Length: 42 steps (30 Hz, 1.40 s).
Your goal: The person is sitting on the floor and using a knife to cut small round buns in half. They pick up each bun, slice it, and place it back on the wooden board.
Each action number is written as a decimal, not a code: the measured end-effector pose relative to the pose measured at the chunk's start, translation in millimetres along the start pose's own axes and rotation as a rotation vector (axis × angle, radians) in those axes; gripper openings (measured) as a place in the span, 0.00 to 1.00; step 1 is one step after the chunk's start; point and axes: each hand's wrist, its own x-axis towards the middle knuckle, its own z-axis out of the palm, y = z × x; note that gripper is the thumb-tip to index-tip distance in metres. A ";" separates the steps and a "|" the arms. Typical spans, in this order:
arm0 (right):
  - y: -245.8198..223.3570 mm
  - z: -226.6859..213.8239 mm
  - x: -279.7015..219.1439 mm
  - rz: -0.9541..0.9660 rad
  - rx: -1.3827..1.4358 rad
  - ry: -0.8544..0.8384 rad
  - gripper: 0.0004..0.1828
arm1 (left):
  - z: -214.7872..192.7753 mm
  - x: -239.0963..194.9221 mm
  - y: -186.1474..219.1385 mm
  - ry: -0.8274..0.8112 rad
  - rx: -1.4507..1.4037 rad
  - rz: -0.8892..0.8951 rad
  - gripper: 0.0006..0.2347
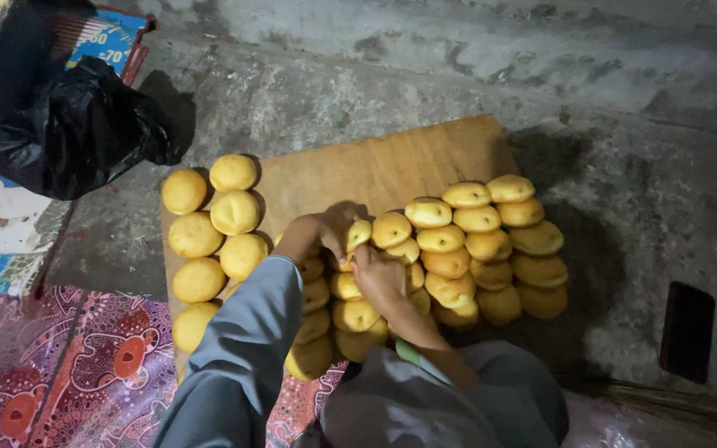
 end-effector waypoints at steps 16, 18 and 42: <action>75.5 -99.8 -35.4 0.351 0.389 0.191 0.10 | -25.7 -117.2 100.2 0.549 -0.140 -0.122 0.38; 89.1 -112.6 -47.0 0.406 0.315 0.173 0.09 | 18.2 -168.1 77.9 1.026 -0.004 0.036 0.29; 123.9 -134.7 -161.7 0.511 0.760 0.447 0.05 | 219.1 -289.6 69.4 1.134 -0.798 -1.008 0.35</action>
